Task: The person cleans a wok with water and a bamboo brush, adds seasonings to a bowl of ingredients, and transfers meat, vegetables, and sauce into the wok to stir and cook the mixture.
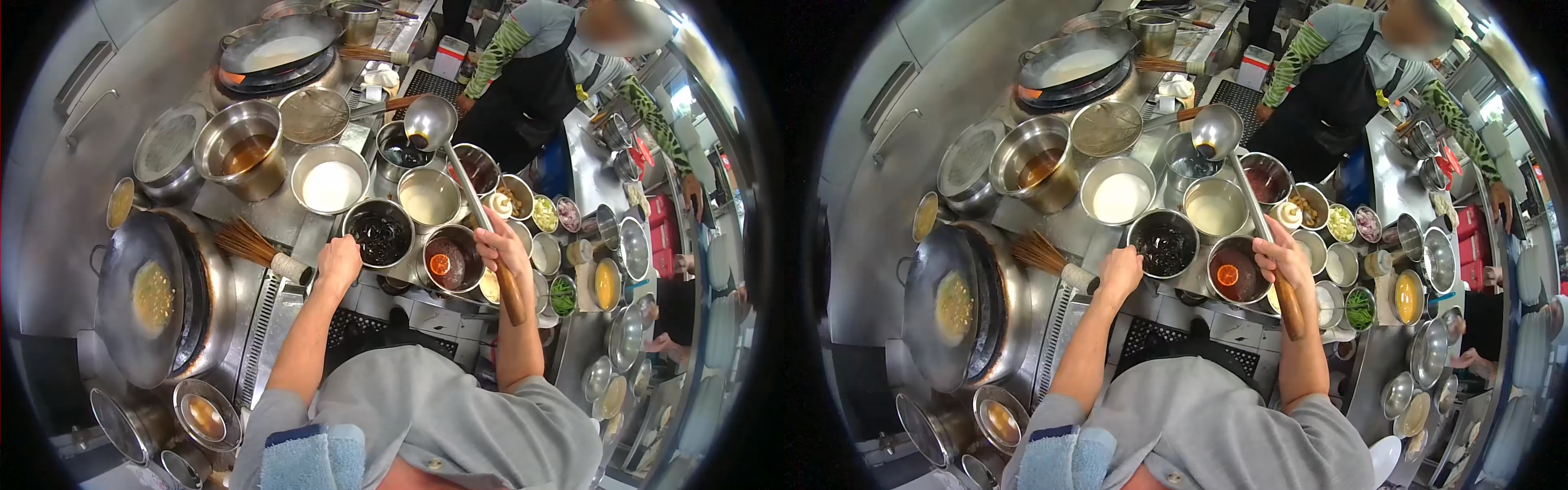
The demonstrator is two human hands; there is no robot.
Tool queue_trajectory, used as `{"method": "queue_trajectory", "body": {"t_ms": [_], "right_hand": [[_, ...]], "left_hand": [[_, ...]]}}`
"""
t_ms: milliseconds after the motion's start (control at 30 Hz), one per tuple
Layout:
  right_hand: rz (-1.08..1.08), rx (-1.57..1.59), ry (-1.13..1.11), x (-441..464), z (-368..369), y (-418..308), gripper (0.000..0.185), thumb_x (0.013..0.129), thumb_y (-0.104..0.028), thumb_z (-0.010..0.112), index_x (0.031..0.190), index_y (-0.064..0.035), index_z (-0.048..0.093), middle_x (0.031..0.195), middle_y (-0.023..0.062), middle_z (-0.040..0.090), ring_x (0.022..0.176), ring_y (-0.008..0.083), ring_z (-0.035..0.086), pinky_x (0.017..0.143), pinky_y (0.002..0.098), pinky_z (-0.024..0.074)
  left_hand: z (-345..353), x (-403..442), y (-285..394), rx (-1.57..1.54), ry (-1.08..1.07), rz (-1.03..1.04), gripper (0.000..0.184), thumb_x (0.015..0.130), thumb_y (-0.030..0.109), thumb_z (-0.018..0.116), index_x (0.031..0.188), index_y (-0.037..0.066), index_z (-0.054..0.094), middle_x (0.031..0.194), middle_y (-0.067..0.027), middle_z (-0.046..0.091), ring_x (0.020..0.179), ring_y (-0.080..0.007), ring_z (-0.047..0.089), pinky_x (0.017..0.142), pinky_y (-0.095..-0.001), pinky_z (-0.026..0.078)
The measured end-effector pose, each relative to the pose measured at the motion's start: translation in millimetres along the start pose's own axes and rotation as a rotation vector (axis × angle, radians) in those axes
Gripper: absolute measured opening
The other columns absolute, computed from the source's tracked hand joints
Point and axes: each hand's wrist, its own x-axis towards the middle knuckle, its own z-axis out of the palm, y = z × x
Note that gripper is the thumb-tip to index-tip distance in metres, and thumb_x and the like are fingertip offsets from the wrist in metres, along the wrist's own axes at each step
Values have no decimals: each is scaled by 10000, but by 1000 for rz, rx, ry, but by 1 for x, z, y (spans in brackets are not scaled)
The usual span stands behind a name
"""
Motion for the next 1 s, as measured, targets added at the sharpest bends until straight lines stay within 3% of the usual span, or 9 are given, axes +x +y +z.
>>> {"method": "queue_trajectory", "body": {"t_ms": [267, 400, 433, 533, 567, 700, 833, 933, 1000], "right_hand": [[21, 249, -63, 1, -9, 10, 528, 918, -49, 544, 1401, -76, 332, 772, 15, 454, 490, 23, 383, 340, 168, 312], [133, 733, -293, -4, -22, 5, 335, 975, -26, 422, 1306, -53, 375, 773, 18, 413, 491, 24, 389, 336, 167, 330], [150, 809, -313, -12, -16, 0, 296, 985, -10, 372, 1280, -33, 373, 775, 21, 392, 493, 29, 391, 336, 171, 350], [185, 859, -333, -33, -13, -7, 307, 981, -9, 375, 1287, -21, 358, 780, 25, 389, 493, 34, 395, 338, 172, 365], [198, 865, -346, -40, -13, -9, 330, 979, -9, 376, 1308, -12, 337, 775, 25, 382, 495, 37, 398, 332, 171, 363], [251, 729, -369, -58, -24, -12, 477, 961, -17, 439, 1408, -50, 277, 753, 16, 380, 456, 19, 377, 306, 165, 365], [280, 414, -323, -72, -29, -14, 589, 903, -41, 565, 1425, -58, 293, 740, 8, 400, 437, 5, 346, 288, 158, 318], [345, 371, -338, -77, -36, -14, 600, 899, -38, 565, 1435, -59, 297, 742, 6, 401, 446, 1, 342, 297, 150, 309], [377, 332, -385, -78, -39, -15, 606, 904, -41, 556, 1447, -65, 289, 746, 1, 401, 453, 0, 339, 304, 151, 317]], "left_hand": [[12, 5, -4, -108, -48, 37, 271, 895, 210, 565, 882, -44, 658, 861, -275, 660, 842, -437, 643, 766, -491, 516], [39, 26, -21, -214, -89, 98, 289, 904, 184, 511, 936, -70, 647, 914, -325, 630, 874, -479, 614, 799, -498, 498], [45, 27, -25, -243, -22, 133, 274, 911, 165, 477, 862, -57, 631, 781, -253, 656, 672, -378, 644, 607, -437, 507], [37, 18, -24, -887, -313, -276, 243, 919, 158, 476, 776, -11, 576, 622, -82, 567, 489, -171, 512, 429, -306, 378], [30, 5, -18, -946, -286, -293, 209, 930, 155, 473, 766, 33, 518, 599, 27, 424, 476, -48, 346, 405, -217, 240], [6, -42, -25, -1270, -292, -291, 191, 988, 182, 456, 894, 25, 510, 646, 19, 426, 469, -53, 338, 419, -214, 268], [-18, -95, -1, -1333, -11, -235, 257, 1015, 208, 432, 878, 10, 521, 631, 19, 422, 475, -56, 347, 429, -220, 283], [-15, -104, 18, -1050, 236, -116, 258, 1019, 205, 418, 895, 10, 534, 612, 18, 434, 486, -58, 383, 438, -221, 314], [-14, -104, 25, -732, 358, -141, 272, 1011, 208, 419, 892, -2, 543, 602, -43, 506, 512, -127, 480, 486, -286, 402]]}}
